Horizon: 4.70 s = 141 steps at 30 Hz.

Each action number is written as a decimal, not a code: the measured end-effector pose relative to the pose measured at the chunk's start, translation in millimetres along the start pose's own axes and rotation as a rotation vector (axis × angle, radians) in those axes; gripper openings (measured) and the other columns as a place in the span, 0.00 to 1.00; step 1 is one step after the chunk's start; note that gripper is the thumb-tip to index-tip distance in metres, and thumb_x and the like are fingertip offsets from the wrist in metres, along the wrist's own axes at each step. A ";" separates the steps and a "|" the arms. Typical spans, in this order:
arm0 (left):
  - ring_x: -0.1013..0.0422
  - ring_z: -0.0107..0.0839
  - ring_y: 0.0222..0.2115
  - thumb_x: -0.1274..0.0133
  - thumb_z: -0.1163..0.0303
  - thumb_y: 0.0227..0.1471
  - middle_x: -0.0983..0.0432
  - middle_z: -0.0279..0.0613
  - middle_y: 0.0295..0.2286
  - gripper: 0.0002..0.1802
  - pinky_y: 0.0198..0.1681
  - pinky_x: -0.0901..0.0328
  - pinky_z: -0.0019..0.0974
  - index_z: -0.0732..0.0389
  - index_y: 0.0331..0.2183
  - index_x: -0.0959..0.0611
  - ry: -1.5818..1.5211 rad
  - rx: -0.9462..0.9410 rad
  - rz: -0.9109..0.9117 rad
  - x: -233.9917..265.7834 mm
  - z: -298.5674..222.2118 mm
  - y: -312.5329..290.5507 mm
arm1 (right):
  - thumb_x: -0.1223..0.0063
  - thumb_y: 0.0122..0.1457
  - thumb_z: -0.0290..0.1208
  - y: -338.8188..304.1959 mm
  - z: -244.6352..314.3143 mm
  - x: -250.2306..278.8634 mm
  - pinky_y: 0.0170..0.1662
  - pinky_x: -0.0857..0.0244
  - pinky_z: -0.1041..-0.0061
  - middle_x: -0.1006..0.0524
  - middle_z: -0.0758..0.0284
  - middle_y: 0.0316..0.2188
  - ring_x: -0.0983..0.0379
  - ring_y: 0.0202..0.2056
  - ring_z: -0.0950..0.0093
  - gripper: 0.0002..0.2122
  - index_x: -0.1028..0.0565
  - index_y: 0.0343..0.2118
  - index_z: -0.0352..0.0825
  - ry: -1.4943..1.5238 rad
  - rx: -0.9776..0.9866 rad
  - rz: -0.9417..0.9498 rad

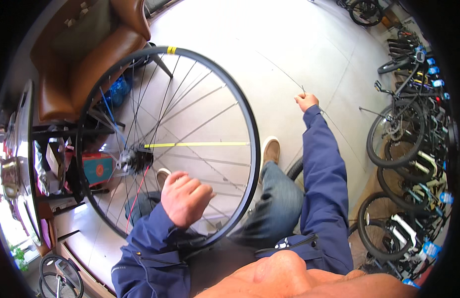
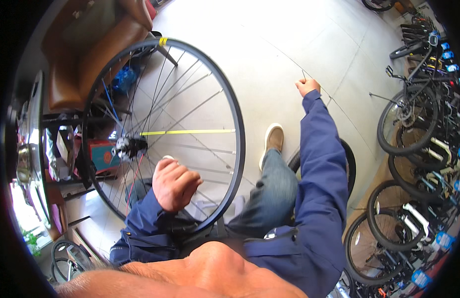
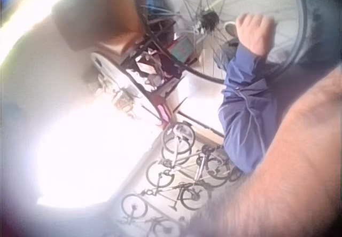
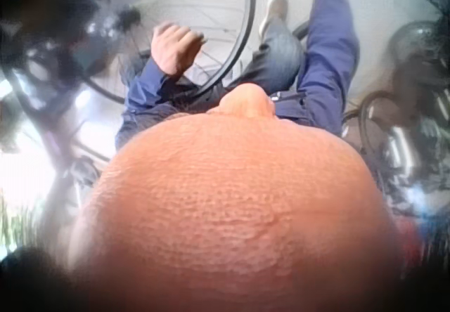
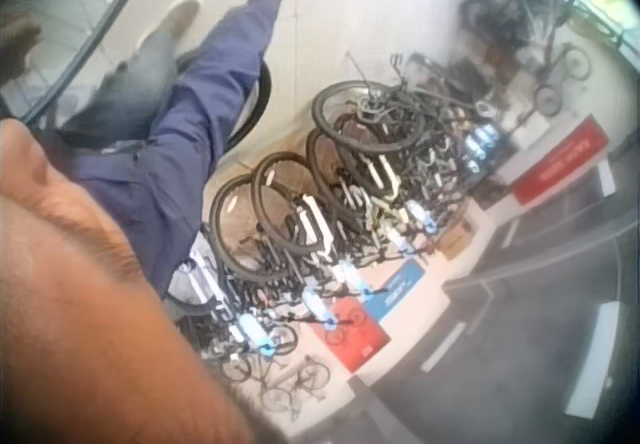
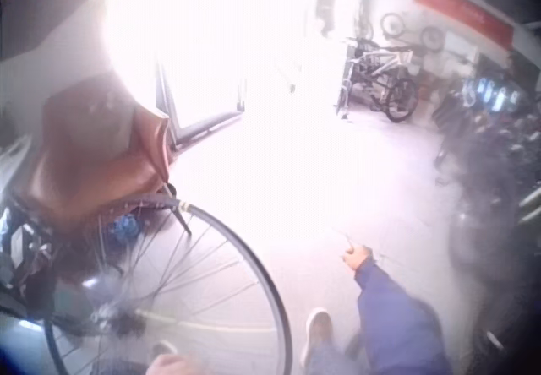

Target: The person laces a bicycle wheel by threading spokes through the rim and hub. They insert each spoke into a rim hole, then route it through the hub flange, repeating the process around the wheel.

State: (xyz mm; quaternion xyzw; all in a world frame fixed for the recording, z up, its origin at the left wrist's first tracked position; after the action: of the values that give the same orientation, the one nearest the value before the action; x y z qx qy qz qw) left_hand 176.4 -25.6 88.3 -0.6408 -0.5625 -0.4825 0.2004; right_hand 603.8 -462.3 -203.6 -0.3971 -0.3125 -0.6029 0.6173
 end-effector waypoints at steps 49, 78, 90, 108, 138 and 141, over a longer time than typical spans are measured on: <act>0.23 0.34 0.31 0.27 0.61 0.55 0.23 0.29 0.26 0.09 0.56 0.28 0.43 0.49 0.35 0.13 -0.092 -0.032 0.148 -19.2 32.0 -9.1 | 0.35 0.63 0.27 -109.0 138.8 -14.3 0.41 0.24 0.77 0.13 0.72 0.35 0.20 0.32 0.82 0.08 0.15 0.43 0.32 0.450 0.119 0.087; 0.18 0.40 0.28 0.30 0.59 0.62 0.16 0.35 0.29 0.14 0.39 0.24 0.42 0.53 0.44 0.15 -0.380 -0.462 -0.084 -37.2 -31.0 -87.2 | 0.36 0.71 0.23 -553.2 268.5 62.7 0.37 0.33 0.87 0.19 0.77 0.36 0.26 0.34 0.90 0.04 0.19 0.45 0.34 1.070 -0.075 0.361; 0.16 0.42 0.32 0.27 0.66 0.58 0.14 0.34 0.33 0.14 0.42 0.22 0.42 0.52 0.44 0.14 -0.425 -0.382 -0.181 -35.4 -35.7 -86.6 | 0.37 0.73 0.27 -555.7 253.4 43.6 0.26 0.44 0.88 0.23 0.78 0.35 0.36 0.27 0.91 0.06 0.21 0.48 0.36 1.285 -0.182 0.448; 0.17 0.48 0.31 0.31 0.69 0.60 0.15 0.38 0.32 0.15 0.38 0.23 0.47 0.53 0.47 0.17 -0.517 -0.310 -0.091 -34.0 -31.0 -86.1 | 0.26 0.59 0.18 -588.0 271.5 115.2 0.40 0.22 0.70 0.15 0.61 0.38 0.15 0.36 0.67 0.10 0.12 0.42 0.34 0.214 0.447 -0.225; 0.18 0.42 0.32 0.28 0.66 0.59 0.14 0.33 0.34 0.15 0.41 0.25 0.43 0.52 0.46 0.13 -0.515 -0.369 -0.053 -24.5 -35.3 -82.6 | 0.34 0.72 0.26 -587.1 249.3 100.8 0.36 0.25 0.79 0.15 0.67 0.32 0.18 0.31 0.80 0.06 0.18 0.46 0.30 0.440 0.393 -0.035; 0.18 0.39 0.33 0.27 0.64 0.58 0.14 0.32 0.35 0.16 0.43 0.25 0.40 0.52 0.47 0.12 -0.433 -0.434 0.006 -26.3 -39.2 -83.9 | 0.36 0.70 0.20 -603.1 221.3 108.4 0.38 0.26 0.79 0.17 0.69 0.34 0.20 0.33 0.82 0.04 0.19 0.45 0.30 0.463 0.273 0.000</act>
State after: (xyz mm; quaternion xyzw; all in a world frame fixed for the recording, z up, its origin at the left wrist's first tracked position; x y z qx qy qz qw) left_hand 86.9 -46.8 60.0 -0.7582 -0.4742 -0.4429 -0.0642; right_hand 34.2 -298.5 66.8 -0.1616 -0.2414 -0.6302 0.7201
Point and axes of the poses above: each hand's wrist, its own y-axis towards the middle knuckle, its own x-axis out of the back of the hand, z = x × y, the point moved 6 cm from there along y, towards the middle knuckle
